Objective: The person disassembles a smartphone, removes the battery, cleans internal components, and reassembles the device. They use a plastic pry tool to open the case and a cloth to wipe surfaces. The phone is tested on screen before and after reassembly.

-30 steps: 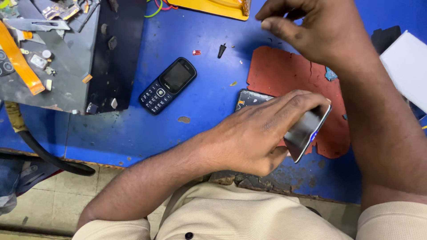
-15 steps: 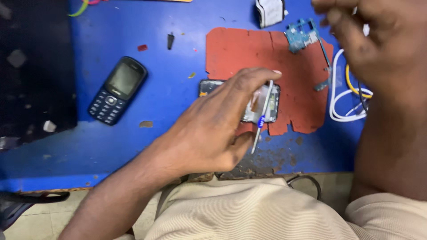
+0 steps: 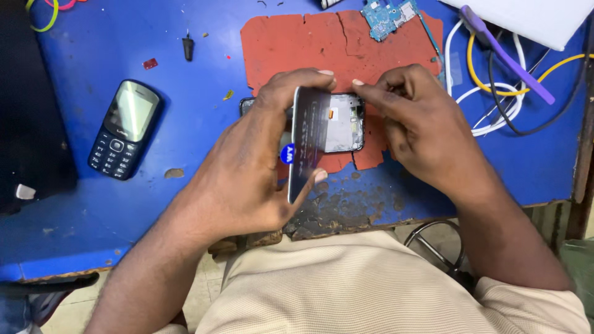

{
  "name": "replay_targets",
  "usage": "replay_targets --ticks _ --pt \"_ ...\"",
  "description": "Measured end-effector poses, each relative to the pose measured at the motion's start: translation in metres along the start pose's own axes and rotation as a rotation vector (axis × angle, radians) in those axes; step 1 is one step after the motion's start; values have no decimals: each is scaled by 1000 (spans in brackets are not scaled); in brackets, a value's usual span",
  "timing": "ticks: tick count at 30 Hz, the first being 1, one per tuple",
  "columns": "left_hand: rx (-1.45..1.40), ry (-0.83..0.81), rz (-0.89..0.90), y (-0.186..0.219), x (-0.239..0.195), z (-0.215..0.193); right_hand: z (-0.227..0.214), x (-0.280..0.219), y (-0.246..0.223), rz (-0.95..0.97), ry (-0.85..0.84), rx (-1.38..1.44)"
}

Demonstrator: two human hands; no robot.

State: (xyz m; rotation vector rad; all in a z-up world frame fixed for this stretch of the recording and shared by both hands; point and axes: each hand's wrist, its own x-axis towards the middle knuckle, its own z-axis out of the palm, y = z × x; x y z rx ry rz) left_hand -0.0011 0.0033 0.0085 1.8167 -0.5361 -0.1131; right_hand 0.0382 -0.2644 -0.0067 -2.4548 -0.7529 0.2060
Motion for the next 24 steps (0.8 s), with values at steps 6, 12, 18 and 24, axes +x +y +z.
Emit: replay_targets --ticks 6,12,18,24 --pt "-1 10 -11 -6 -4 -1 0 -7 -5 4 -10 -15" --pt "-4 10 11 -3 -2 -2 10 -32 -15 69 24 -37" --pt "15 29 59 1 0 -3 17 -50 -29 105 60 -5" --pt "14 22 62 -1 -2 -2 26 -63 -41 162 106 38"
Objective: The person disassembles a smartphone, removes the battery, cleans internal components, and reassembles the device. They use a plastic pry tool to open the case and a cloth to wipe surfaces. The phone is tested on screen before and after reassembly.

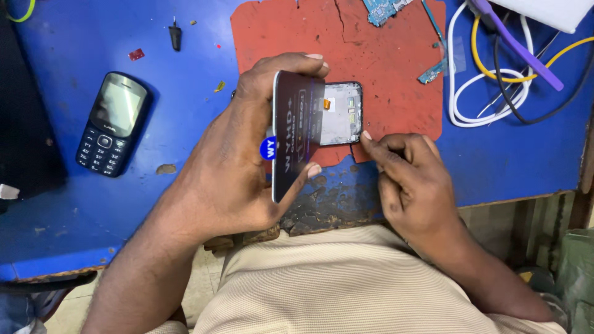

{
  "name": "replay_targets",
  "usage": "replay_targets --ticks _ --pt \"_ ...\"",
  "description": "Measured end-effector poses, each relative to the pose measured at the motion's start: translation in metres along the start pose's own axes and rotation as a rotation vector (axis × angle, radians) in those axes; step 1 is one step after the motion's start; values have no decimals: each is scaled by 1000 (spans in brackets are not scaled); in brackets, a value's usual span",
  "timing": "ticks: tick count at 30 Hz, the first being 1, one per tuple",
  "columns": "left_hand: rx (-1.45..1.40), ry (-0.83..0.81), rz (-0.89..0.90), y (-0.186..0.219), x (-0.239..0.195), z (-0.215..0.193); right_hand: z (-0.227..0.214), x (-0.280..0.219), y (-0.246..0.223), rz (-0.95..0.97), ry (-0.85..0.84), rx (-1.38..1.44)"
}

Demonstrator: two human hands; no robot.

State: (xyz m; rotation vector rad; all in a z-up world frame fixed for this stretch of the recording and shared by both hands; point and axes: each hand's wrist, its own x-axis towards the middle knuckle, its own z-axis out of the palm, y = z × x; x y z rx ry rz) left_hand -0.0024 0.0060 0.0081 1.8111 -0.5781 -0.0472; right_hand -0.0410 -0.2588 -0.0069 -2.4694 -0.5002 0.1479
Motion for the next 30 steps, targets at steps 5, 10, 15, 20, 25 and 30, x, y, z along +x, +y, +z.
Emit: replay_targets --ticks 5,10,15,20,25,30 --pt "-13 -1 0 0 0 0 0 -9 1 142 -119 338" --pt "10 8 24 0 0 -1 -11 -8 18 234 15 520" --pt "15 7 25 0 0 -1 -12 -1 30 42 82 -60" --pt "22 3 15 -1 2 -1 -14 -2 31 -115 10 -390" --pt "24 -1 -1 0 5 -2 -24 -8 37 -161 27 -390" --pt "50 5 -1 4 6 -3 -37 -13 54 -106 52 -309"
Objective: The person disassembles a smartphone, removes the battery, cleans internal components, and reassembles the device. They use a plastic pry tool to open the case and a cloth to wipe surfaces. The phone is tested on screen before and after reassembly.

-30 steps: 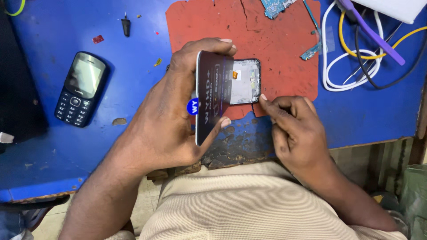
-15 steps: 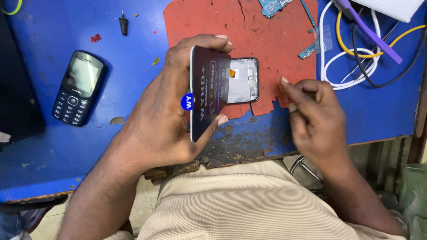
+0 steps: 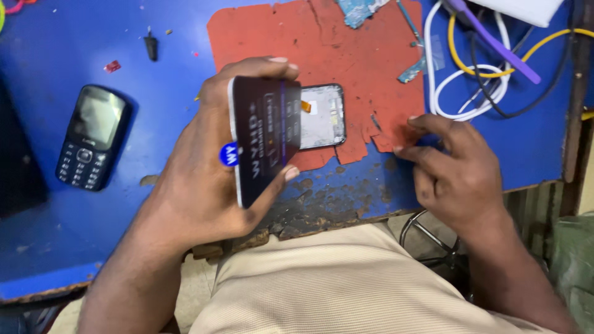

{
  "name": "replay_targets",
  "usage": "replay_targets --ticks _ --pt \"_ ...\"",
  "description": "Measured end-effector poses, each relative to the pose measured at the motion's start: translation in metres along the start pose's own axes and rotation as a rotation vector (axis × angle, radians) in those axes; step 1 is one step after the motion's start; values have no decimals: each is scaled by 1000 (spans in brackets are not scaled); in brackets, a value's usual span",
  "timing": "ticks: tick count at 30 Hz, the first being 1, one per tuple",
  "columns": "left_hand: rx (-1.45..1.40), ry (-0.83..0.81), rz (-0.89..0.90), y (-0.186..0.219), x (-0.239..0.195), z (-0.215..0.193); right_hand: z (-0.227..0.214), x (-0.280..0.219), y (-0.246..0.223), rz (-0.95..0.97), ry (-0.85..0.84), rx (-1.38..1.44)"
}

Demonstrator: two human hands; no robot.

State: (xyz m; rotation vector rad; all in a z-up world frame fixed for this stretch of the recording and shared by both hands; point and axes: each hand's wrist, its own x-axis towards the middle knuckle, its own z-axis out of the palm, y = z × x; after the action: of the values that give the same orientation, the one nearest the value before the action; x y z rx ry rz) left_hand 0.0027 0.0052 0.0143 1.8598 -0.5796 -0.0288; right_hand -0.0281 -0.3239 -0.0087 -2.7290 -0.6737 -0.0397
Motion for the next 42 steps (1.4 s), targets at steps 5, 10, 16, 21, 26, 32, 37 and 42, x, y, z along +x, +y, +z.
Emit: replay_targets --ticks 5,10,16,21,26,32,37,42 --pt "-93 10 -33 1 1 4 2 -2 9 90 98 134" --pt "-57 34 -36 -3 2 8 3 -5 5 39 77 35" --pt "-111 57 -113 0 -1 10 -2 -14 19 -15 99 21" --pt "-103 38 -82 -3 0 9 -22 -21 60 241 343 248" --pt "-40 24 -35 -1 0 10 -41 11 143 421 299 262" --pt "-30 15 -34 -5 -2 6 -31 53 185 521 90 -107" --pt "21 9 -18 -5 -3 6 -17 42 226 472 200 -162" --pt "88 -5 11 -5 -3 5 -6 18 303 566 455 42"
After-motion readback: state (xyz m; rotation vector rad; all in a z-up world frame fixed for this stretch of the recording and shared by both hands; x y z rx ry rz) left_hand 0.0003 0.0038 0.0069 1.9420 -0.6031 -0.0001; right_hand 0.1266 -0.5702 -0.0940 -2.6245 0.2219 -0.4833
